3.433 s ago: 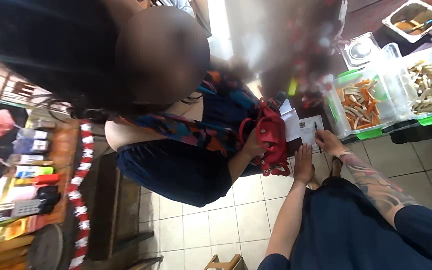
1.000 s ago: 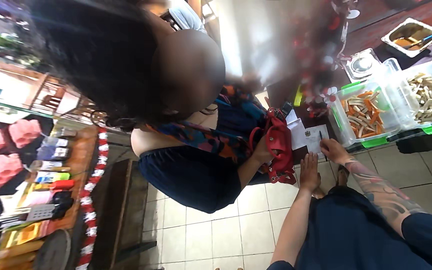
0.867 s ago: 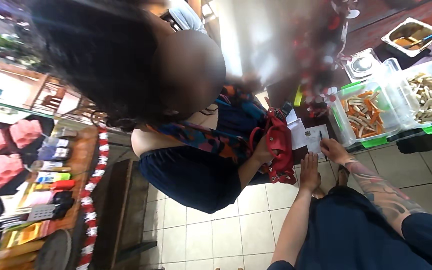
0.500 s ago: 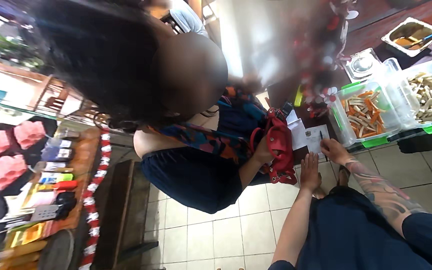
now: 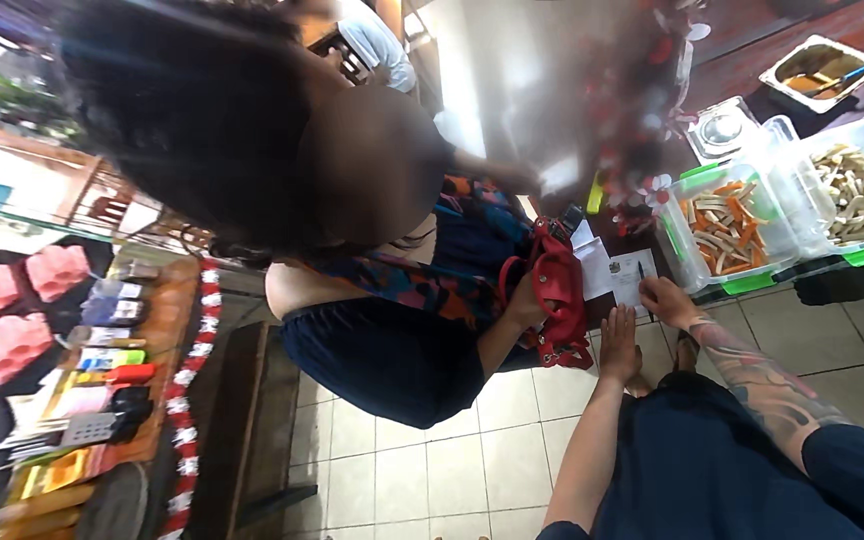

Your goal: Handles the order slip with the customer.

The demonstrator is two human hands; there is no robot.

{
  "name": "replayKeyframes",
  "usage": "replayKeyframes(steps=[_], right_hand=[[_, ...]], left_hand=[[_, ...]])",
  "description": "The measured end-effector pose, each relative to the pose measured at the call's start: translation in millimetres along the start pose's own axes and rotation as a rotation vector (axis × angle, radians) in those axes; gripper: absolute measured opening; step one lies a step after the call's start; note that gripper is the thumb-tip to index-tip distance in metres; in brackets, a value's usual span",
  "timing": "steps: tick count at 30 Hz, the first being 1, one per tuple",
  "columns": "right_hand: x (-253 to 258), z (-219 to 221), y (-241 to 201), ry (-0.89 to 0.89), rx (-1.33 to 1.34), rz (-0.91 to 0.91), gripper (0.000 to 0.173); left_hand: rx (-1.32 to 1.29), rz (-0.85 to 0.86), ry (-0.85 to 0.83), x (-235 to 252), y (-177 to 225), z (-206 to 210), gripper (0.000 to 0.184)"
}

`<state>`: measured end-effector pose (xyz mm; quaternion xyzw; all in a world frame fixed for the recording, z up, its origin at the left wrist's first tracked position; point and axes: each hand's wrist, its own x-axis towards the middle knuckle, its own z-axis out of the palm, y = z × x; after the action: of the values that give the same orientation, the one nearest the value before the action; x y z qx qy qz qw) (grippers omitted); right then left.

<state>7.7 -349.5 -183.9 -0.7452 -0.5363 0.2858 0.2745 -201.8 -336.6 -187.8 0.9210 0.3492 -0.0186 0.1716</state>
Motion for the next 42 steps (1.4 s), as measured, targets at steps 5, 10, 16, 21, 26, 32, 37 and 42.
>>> replayKeyframes(steps=[5, 10, 16, 21, 26, 32, 37, 42], right_hand=[[0, -1, -2, 0.000, -0.019, 0.004, 0.020], [-15, -9, -13, 0.064, 0.041, -0.002, 0.018], [-23, -21, -19, 0.080, 0.209, -0.044, 0.025], [-50, -5, -13, 0.169, 0.268, -0.086, 0.025], [-79, 2, -12, 0.228, 0.303, -0.094, 0.025], [-89, 12, -5, 0.316, 0.342, -0.112, 0.027], [-98, 7, -10, 0.271, 0.284, -0.059, 0.029], [-87, 7, -8, 0.252, 0.193, -0.088, 0.030]], left_hand=[[0.013, -0.022, -0.036, 2, 0, -2, 0.094], [-0.037, -0.023, -0.057, -1, 2, -5, 0.092], [-0.043, -0.012, -0.040, 0, 2, -5, 0.091], [-0.050, 0.039, 0.049, -3, 0, 1, 0.092], [-0.047, 0.047, 0.061, -4, -1, 4, 0.095], [-0.070, 0.048, 0.072, -6, 0, 3, 0.100], [-0.069, 0.044, 0.072, -4, -1, 3, 0.097], [-0.046, 0.036, 0.044, 0, 0, 0, 0.091]])
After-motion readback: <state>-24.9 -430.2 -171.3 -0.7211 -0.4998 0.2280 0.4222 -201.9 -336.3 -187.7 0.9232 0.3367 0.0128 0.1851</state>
